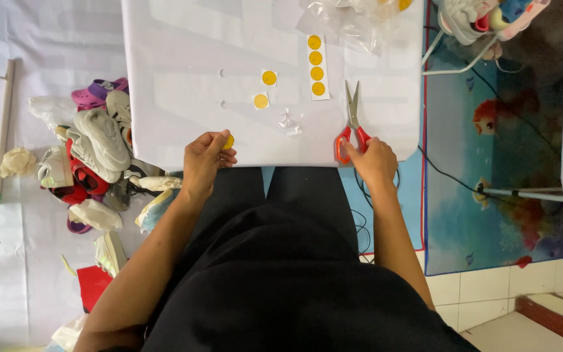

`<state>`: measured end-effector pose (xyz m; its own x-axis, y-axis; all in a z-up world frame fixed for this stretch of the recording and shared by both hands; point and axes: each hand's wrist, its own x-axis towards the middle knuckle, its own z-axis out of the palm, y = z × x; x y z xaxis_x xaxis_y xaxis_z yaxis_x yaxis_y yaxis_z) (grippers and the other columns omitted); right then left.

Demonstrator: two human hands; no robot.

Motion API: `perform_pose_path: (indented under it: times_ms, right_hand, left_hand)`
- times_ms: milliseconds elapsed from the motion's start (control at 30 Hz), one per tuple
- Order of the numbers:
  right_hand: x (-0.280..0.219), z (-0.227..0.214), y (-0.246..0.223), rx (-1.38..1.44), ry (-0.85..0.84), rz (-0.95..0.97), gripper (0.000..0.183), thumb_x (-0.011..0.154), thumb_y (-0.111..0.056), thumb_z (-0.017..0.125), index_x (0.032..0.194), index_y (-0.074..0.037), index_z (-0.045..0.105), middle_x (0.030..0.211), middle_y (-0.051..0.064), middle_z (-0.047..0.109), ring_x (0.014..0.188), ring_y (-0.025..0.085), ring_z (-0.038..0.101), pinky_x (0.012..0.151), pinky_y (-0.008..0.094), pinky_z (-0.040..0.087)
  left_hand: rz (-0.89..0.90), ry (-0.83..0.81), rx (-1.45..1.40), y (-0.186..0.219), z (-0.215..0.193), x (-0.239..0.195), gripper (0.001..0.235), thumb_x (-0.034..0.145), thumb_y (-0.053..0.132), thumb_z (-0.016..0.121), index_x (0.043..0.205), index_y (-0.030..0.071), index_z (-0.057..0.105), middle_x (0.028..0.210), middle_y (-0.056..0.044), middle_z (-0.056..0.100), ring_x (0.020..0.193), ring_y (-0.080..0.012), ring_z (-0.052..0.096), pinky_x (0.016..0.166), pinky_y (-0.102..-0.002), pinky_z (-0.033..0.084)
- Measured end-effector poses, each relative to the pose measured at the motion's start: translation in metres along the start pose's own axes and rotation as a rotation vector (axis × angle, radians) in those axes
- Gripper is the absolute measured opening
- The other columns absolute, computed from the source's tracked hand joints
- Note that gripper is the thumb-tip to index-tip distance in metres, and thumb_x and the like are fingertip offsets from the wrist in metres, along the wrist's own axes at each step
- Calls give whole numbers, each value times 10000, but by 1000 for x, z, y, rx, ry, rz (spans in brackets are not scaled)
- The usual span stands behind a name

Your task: The person uses red-handled scissors to cut out circular yellow stickers from a white sheet. They carefully trim around the edges of each sticker, placing the finished pieces on the table. The person repeats this process for several stickers, handling them one at a time.

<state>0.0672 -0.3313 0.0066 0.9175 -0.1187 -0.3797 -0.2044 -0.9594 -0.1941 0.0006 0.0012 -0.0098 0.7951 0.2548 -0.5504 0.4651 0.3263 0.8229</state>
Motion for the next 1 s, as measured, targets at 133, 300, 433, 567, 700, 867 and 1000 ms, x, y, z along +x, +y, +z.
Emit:
perform_pose_path:
  times_ms: [133,300,433,567,700,867,1000]
  right_hand:
    - [-1,-6,-4,2,-4,-1,608,961,-530,658,1151,47,671,1011,229,713,990,384,707,834,482,540]
    - [0,-10,-3,58,-18,5,664,940,-548,701,1208,56,637,1062,246,696,1022,404,692,843,502,537]
    - [8,-9,5,76,27,-10,556,930,-466,733,1210,6,641,945,152,679,897,348,703,802,471,532]
    - [10,-4,-1,264,41,-246,378,922,-371,772,1163,-93,682,849,120,639,792,327,680,735,427,540]
    - [3,12,-37,646,-104,-468,285,906,-225,770,1169,-142,698,756,59,628,649,183,623,630,302,526]
    - [-4,18,-81,883,-428,-446,234,954,-147,687,1169,-55,679,871,107,708,732,180,699,662,300,593]
    - [14,21,-86,957,-585,-390,101,964,-56,635,995,0,714,769,128,735,638,170,716,588,281,616]
  left_hand:
    - [6,12,87,1,5,9,285,1033,271,636,1066,-9,684,742,-153,698,622,-180,709,602,-260,616]
    - [23,-29,129,18,23,15,318,1015,209,572,1204,-37,646,838,-163,723,722,-194,728,682,-296,626]
    - [90,-127,116,20,31,24,300,1004,122,583,1233,-67,624,922,-197,737,791,-222,744,752,-308,631]
    - [101,-192,123,32,42,21,269,983,85,611,1197,-74,646,954,-213,754,800,-214,759,774,-287,631]
    - [106,-273,196,33,49,16,246,965,39,606,1162,-99,650,905,-249,749,803,-244,744,808,-319,624]
    - [29,-389,406,22,61,15,93,939,88,676,971,27,739,751,-100,766,669,-118,661,707,-236,596]
    - [27,-377,467,16,54,22,79,917,105,715,877,57,764,737,-115,783,657,-153,746,662,-254,617]
